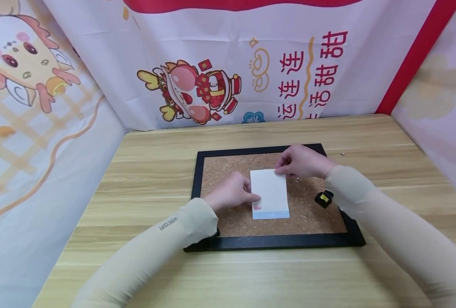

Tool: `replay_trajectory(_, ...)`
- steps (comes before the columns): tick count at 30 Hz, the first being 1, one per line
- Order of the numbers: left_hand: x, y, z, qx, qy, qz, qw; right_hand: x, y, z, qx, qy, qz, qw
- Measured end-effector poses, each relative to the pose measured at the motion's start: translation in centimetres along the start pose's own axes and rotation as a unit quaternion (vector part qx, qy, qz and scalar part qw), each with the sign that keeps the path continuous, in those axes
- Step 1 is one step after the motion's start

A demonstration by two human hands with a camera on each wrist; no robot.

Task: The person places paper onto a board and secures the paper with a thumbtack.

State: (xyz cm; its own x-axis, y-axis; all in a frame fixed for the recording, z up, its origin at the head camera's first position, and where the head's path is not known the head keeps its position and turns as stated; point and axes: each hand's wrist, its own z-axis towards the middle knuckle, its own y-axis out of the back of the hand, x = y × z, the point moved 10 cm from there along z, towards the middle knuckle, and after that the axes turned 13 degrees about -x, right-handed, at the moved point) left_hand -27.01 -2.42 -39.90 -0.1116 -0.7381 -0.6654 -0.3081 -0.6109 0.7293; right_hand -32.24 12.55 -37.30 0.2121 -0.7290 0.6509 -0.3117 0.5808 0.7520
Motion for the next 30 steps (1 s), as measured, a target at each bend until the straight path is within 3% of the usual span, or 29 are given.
replay_trajectory(4, 0.2, 0.5, 0.0, -0.013, -0.010, 0.065, 0.9978, -0.2, -0.6, 0.8, 0.012, -0.012, -0.018, 0.9997)
replay_trajectory(7, -0.6, 1.0, -0.1, -0.040, -0.054, 0.138, 0.9881, -0.4, -1.0, 1.3, 0.020, -0.020, -0.022, 0.9993)
replay_trajectory(9, -1.6, 1.1, -0.2, -0.059, -0.105, 0.198, 0.9727, -0.5, -1.2, 1.5, 0.022, -0.024, -0.022, 0.9992)
replay_trajectory(12, -3.1, 1.3, -0.4, -0.087, -0.179, 0.270, 0.9421, -0.6, -1.5, 1.8, 0.022, -0.023, -0.024, 0.9992)
replay_trajectory(15, -3.8, 1.2, -0.3, -0.087, -0.221, 0.294, 0.9259, -0.8, -1.8, 2.0, 0.020, -0.026, -0.035, 0.9988)
replay_trajectory(19, -3.9, 0.4, 0.1, -0.062, -0.262, 0.334, 0.9034, -0.8, -2.1, 2.2, 0.014, -0.024, -0.064, 0.9976)
replay_trajectory(22, -3.5, -0.3, 0.4, -0.037, -0.275, 0.359, 0.8913, -0.7, -2.3, 2.3, 0.011, -0.019, -0.082, 0.9964)
replay_trajectory(30, -2.1, -1.8, 1.0, 0.024, -0.236, 0.409, 0.8813, -1.0, -2.7, 2.4, 0.002, -0.018, -0.101, 0.9948)
